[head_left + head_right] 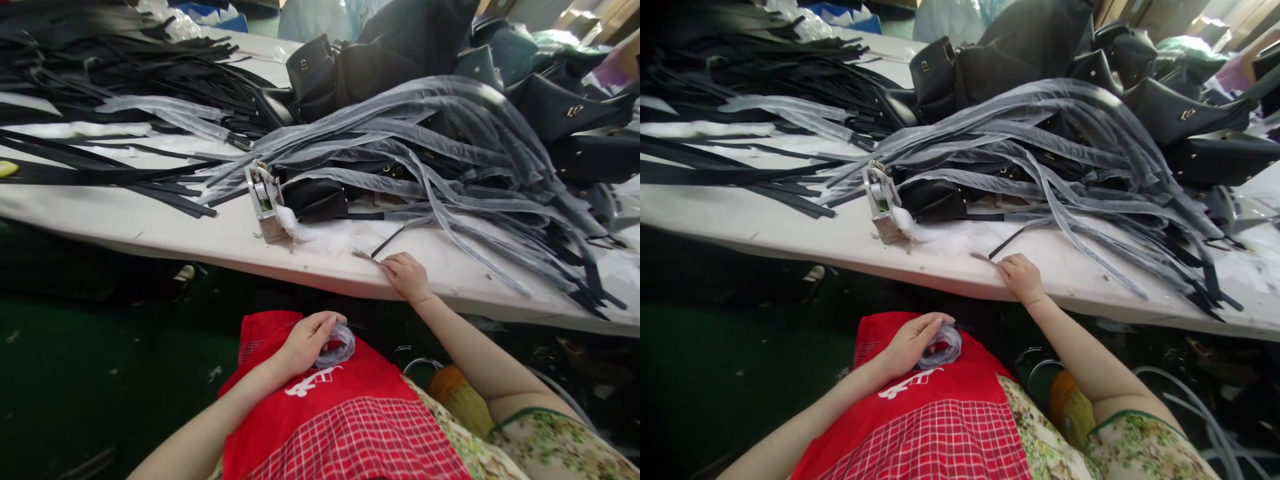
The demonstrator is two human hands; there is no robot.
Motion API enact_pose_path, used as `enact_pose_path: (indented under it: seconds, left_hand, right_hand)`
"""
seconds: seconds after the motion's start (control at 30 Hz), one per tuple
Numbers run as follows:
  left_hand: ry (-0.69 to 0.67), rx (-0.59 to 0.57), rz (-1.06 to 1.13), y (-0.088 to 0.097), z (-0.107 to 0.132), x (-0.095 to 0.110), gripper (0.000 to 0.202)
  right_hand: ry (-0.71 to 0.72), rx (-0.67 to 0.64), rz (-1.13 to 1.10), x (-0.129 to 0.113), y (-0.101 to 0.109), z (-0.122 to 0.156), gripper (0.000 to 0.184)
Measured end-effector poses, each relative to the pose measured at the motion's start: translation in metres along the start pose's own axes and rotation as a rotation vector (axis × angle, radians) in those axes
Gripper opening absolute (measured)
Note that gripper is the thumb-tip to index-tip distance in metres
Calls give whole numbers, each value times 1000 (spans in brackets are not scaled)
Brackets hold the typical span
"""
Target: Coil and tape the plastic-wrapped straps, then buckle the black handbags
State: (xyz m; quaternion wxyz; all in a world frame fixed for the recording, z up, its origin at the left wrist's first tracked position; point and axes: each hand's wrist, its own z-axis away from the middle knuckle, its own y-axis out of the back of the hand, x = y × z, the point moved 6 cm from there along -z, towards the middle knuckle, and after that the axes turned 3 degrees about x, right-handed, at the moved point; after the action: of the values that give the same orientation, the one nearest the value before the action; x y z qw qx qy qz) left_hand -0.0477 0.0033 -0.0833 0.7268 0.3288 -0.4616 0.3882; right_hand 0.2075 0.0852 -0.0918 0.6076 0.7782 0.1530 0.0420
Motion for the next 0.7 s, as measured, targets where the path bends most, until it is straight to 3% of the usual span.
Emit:
enact_pose_path:
  seconds: [0.23,0.4,0.6,0.7]
  left_hand:
    - [-32,29,-42,1,-2,1,40]
    - [-41,33,-44,3,-3,2,39]
    - [-43,23,-40,4,-4,1,38]
    - [-40,7,-28,3,-4,-2,38]
  right_hand:
    - [-148,46,-208,3,-13,4,25]
    - [-228,-82,-296,16,-19,-3,26]
    - [-17,-164,71,3,-13,-10,28]
    - [20,-147,139,-1,-5,-13,28]
